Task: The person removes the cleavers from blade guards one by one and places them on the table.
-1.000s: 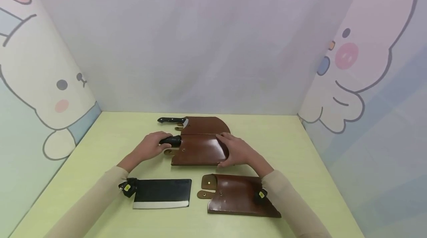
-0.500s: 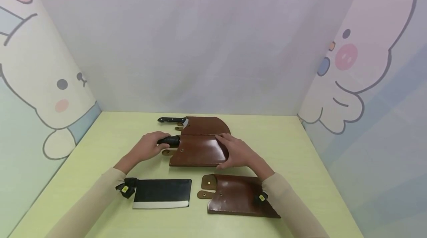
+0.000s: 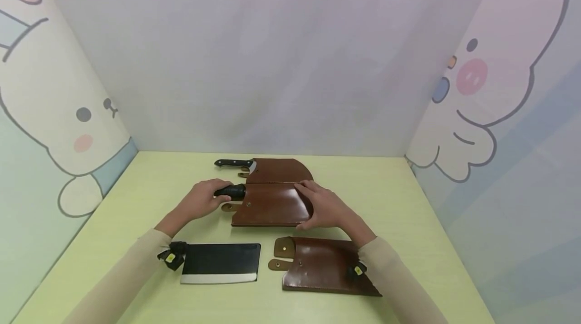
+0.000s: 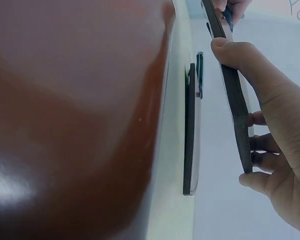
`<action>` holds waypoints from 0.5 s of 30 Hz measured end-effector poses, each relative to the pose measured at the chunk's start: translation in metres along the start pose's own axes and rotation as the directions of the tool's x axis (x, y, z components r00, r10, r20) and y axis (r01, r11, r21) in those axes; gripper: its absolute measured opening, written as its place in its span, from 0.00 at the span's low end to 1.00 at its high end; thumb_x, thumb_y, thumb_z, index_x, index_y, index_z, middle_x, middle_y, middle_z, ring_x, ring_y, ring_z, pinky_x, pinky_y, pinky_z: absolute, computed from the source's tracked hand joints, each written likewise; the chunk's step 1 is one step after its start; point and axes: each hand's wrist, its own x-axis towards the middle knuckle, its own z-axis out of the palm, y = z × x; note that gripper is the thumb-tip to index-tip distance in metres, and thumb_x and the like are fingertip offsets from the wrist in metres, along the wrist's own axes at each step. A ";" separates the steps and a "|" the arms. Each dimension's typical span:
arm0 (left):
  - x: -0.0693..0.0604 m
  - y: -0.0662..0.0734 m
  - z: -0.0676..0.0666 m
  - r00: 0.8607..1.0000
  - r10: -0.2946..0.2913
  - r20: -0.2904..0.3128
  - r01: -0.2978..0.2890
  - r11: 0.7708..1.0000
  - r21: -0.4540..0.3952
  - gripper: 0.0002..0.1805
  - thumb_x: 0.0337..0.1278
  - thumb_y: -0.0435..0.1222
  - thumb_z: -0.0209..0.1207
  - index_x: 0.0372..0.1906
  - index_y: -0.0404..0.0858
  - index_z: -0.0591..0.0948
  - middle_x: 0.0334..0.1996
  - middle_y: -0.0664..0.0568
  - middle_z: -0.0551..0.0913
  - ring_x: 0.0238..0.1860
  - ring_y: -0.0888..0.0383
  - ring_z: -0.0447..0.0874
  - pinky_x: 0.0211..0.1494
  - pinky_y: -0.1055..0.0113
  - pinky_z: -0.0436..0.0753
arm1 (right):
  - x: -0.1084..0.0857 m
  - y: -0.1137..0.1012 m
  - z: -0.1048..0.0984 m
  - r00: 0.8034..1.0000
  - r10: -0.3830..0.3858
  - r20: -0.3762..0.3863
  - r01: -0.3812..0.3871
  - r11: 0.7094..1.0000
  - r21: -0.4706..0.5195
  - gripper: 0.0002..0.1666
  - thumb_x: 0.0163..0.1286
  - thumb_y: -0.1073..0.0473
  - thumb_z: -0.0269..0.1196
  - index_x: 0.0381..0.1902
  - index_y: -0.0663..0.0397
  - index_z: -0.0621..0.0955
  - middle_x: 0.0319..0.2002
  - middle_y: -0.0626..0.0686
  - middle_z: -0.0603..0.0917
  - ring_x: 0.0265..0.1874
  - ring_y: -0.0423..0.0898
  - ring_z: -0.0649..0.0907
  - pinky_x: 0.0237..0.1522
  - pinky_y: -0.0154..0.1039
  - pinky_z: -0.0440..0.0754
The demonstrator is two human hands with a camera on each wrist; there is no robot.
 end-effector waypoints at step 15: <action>-0.001 -0.008 0.002 1.000 0.011 -0.020 -0.012 0.999 -0.035 0.16 0.63 0.40 0.69 0.53 0.40 0.85 0.45 0.49 0.88 0.39 0.55 0.82 0.42 0.55 0.80 | -0.003 0.002 -0.004 1.000 -0.009 -0.002 0.009 1.000 -0.008 0.69 0.44 0.33 0.81 0.79 0.52 0.64 0.75 0.61 0.66 0.72 0.64 0.71 0.62 0.59 0.78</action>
